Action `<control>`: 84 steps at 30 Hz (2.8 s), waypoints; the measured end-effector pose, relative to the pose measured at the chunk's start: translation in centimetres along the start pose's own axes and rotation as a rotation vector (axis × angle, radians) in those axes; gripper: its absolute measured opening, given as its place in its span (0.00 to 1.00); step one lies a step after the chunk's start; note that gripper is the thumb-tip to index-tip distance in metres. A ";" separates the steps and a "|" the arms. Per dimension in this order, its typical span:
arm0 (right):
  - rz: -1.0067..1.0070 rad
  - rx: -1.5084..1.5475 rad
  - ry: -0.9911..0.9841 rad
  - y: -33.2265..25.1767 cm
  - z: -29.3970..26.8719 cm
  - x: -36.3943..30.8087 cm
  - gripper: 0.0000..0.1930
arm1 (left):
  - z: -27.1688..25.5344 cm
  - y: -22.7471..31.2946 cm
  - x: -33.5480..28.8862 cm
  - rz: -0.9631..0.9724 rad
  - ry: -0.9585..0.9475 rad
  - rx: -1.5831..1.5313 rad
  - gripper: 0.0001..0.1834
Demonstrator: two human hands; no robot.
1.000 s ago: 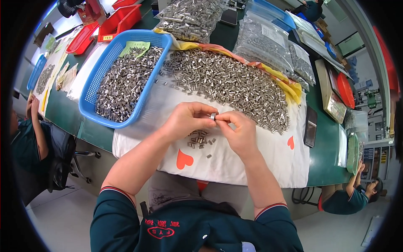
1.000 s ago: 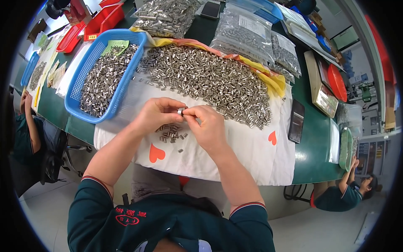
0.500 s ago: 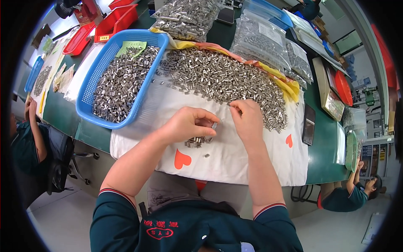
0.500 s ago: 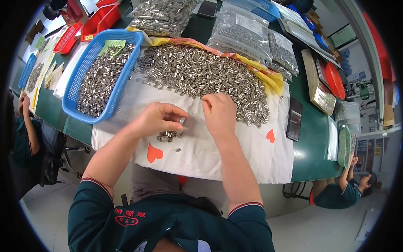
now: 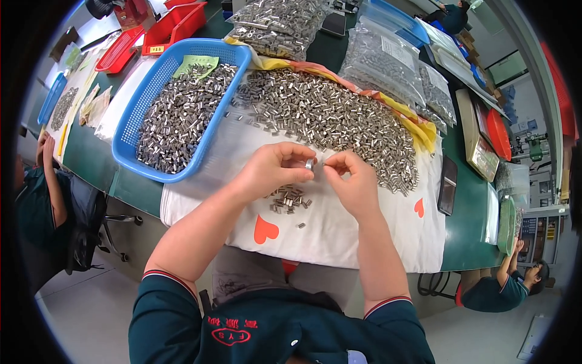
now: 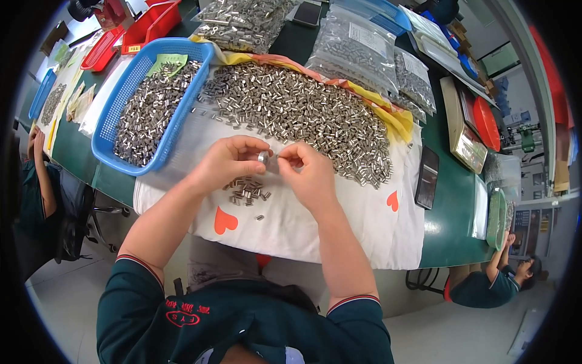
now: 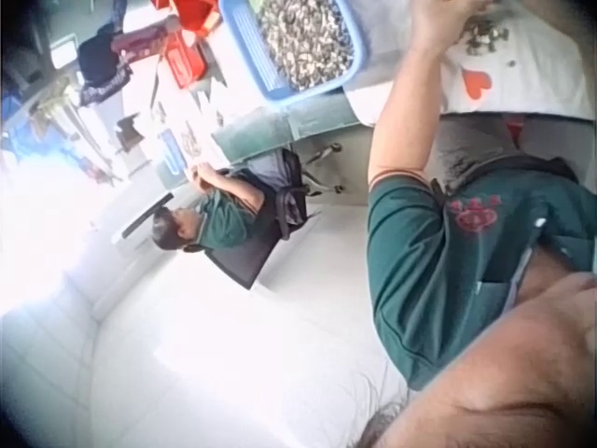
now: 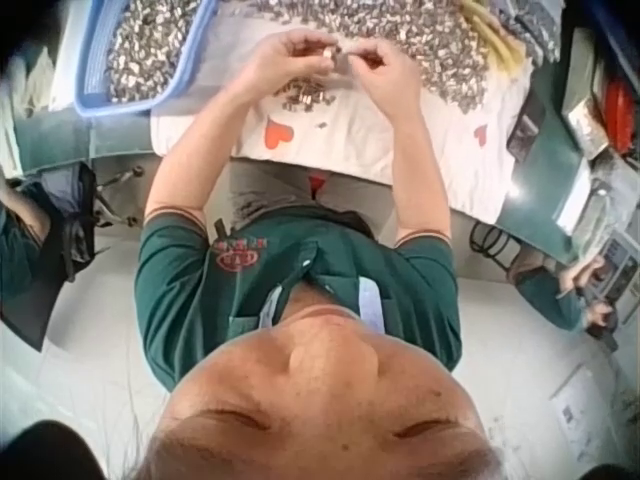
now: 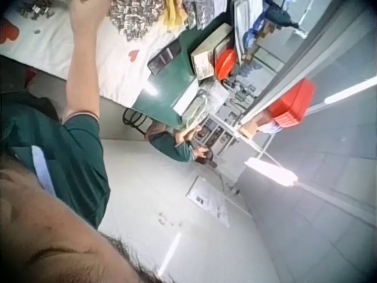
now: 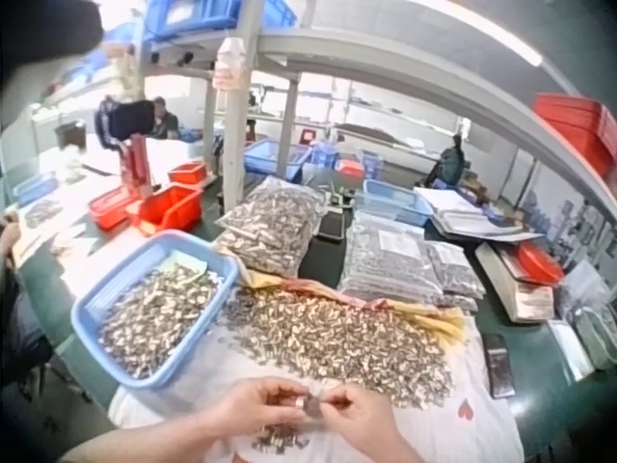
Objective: Manually sorting and inspecting small metal hardware components at a factory workbench.
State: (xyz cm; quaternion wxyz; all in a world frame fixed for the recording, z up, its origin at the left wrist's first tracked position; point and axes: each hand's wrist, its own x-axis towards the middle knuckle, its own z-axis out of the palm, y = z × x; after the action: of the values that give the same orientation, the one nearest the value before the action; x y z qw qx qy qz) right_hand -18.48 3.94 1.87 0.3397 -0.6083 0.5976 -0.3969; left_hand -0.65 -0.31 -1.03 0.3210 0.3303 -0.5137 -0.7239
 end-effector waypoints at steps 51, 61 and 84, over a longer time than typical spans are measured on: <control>-0.057 0.142 -0.083 0.0 0.2 -0.7 0.04 | -0.1 0.6 -0.3 -0.035 -0.043 -0.010 0.18; -0.208 -0.206 0.036 -0.5 1.3 -1.1 0.05 | 0.2 0.5 -0.4 -0.036 0.041 0.176 0.18; -0.081 0.002 -0.129 0.0 0.1 -1.0 0.06 | -0.3 0.6 -0.5 0.024 -0.113 0.224 0.18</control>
State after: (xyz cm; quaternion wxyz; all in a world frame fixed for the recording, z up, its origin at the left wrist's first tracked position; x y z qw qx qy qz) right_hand -18.39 4.91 1.80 0.3619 -0.6559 0.5490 -0.3708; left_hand -0.05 -0.17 -0.43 0.2615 0.3167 -0.6126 -0.6753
